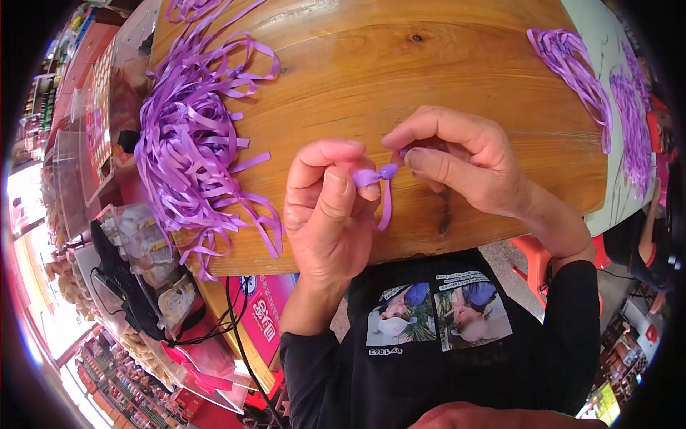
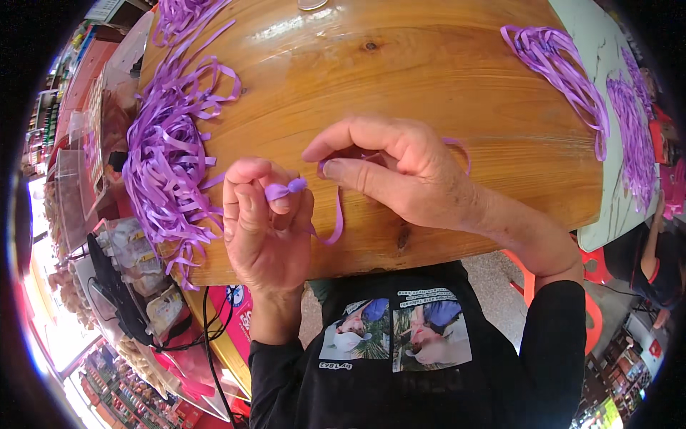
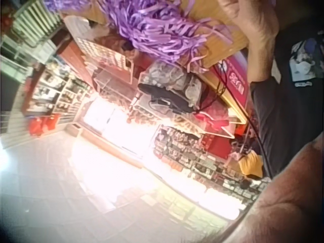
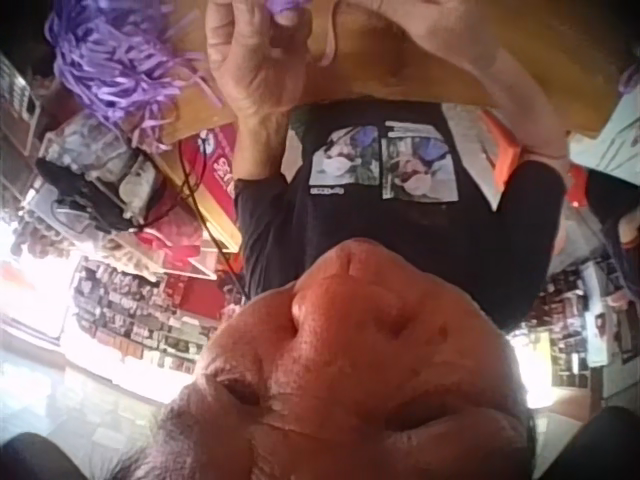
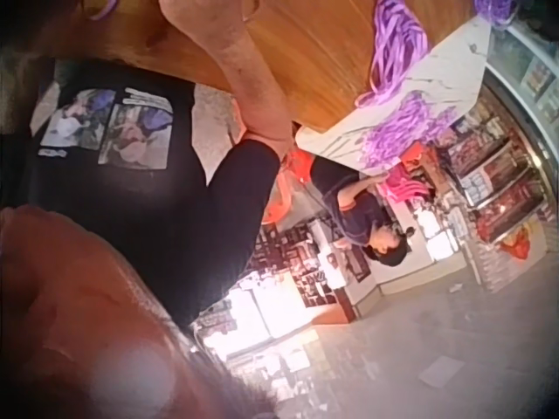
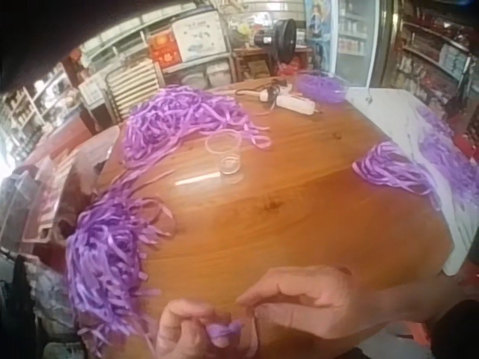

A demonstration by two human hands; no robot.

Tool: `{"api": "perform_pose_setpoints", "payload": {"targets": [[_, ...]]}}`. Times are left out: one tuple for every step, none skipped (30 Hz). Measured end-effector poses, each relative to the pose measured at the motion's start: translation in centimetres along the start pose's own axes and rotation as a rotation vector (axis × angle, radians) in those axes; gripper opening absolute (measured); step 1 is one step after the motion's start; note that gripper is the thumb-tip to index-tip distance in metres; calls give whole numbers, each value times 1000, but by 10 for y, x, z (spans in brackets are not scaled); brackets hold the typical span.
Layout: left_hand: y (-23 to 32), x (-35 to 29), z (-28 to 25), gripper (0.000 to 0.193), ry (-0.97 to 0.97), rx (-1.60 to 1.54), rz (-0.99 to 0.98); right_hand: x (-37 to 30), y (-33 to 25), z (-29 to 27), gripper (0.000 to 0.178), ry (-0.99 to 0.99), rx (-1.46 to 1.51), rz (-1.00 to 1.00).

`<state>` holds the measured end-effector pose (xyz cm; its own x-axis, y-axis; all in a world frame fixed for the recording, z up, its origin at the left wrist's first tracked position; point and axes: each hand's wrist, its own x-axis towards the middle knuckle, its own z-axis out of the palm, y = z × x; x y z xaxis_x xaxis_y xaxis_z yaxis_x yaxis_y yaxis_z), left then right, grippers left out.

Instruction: Tying knots in purple plastic ribbons to prepare them for a decorative use.

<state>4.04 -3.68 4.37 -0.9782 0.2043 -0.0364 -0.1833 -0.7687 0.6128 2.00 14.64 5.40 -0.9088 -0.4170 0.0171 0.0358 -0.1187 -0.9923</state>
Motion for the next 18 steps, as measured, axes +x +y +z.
{"api": "perform_pose_setpoints", "payload": {"targets": [[-1,1,-1,20,0,0,-1,0,-1,-1,23,-12,21,7],[-2,2,-1,21,6,39,22,0,-1,-1,23,-1,1,25],[-4,2,-2,21,5,87,44,1,-2,-2,24,-23,-148,-107],[-6,2,-2,21,11,75,37,1,-2,-2,24,-36,-292,-225],[-8,2,-2,22,18,64,39,1,-2,-1,24,-36,-299,-234],[-10,2,-1,23,25,54,41,1,-1,-1,24,-28,-291,-251],[-10,2,-1,23,23,53,35,1,-1,-1,25,-20,-282,-269],[-11,2,0,23,22,39,11,0,0,-1,25,-15,-283,-267],[-11,2,0,24,20,25,-13,0,0,-1,25,7,-252,-257],[-12,2,1,24,18,25,-17,-1,1,-2,25,30,-216,-245],[-12,1,2,23,42,59,-17,-1,1,-3,25,32,-221,-246],[-13,1,3,22,74,87,-20,-2,1,-4,24,25,-261,-282],[-14,0,3,22,68,94,-20,-2,1,-5,23,23,-295,-318],[-15,0,3,20,75,186,4,-1,1,-7,23,20,-298,-315],[-15,0,3,18,81,278,27,-1,1,-8,23,19,-328,-345],[-16,0,1,18,80,278,23,-1,2,-9,23,19,-360,-376],[-15,1,0,18,33,349,46,-1,2,-9,23,21,-360,-373],[-14,2,-2,18,-20,404,70,-1,2,-10,23,32,-394,-379]]}}
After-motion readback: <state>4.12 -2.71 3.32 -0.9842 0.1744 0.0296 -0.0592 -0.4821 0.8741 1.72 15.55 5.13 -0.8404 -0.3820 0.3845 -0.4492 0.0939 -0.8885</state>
